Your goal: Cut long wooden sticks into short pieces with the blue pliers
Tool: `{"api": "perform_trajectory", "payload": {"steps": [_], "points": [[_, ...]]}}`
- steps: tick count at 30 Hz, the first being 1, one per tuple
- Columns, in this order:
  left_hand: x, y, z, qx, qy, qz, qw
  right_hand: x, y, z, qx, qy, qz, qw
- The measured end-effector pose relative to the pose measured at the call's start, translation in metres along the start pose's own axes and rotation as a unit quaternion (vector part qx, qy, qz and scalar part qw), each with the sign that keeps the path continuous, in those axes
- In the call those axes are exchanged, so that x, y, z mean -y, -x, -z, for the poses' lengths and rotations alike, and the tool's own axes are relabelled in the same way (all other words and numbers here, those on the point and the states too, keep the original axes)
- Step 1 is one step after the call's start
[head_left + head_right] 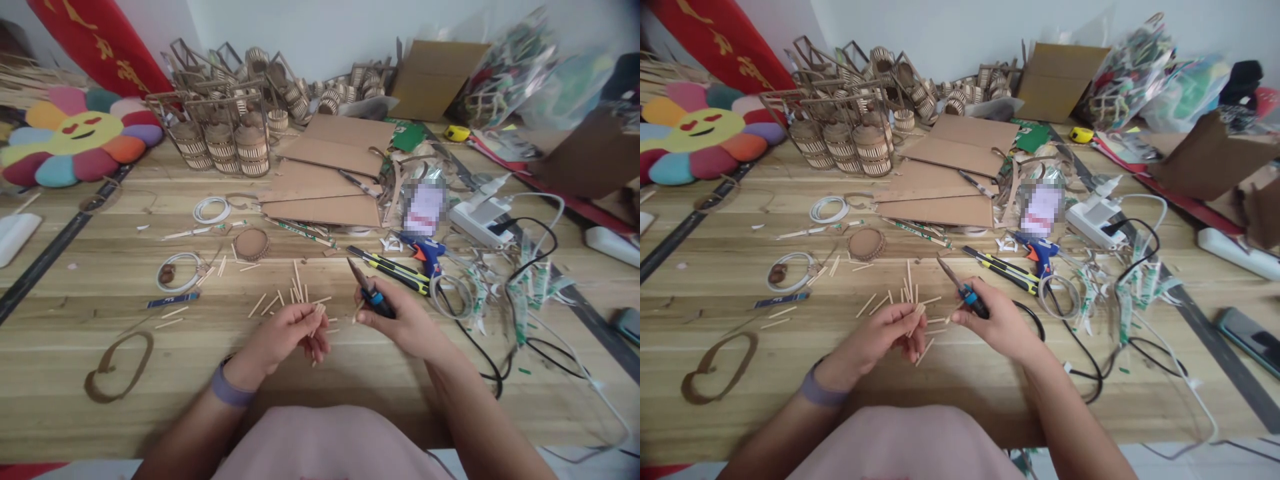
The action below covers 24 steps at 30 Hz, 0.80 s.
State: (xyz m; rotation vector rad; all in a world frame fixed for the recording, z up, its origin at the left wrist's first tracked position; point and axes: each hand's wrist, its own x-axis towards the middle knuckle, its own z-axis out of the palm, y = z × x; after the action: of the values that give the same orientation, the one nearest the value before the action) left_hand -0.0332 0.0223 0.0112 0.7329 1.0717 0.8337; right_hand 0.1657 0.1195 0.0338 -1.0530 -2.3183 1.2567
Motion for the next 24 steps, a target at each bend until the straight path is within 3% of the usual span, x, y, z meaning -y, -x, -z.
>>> {"api": "perform_trajectory", "payload": {"steps": [3, 11, 24], "points": [[0.002, -0.003, -0.005, -0.034, 0.013, 0.019, 0.999, 0.008, 0.003, -0.006, 0.01, 0.038, 0.001, 0.999], [0.006, -0.005, -0.01, -0.02, -0.043, 0.021, 0.999, 0.01, 0.001, -0.031, 0.052, 0.122, 0.028, 0.991], [0.011, -0.005, -0.007, 0.009, -0.005, 0.044, 0.999, 0.011, 0.0, -0.033, 0.084, 0.067, 0.021, 0.994]]}}
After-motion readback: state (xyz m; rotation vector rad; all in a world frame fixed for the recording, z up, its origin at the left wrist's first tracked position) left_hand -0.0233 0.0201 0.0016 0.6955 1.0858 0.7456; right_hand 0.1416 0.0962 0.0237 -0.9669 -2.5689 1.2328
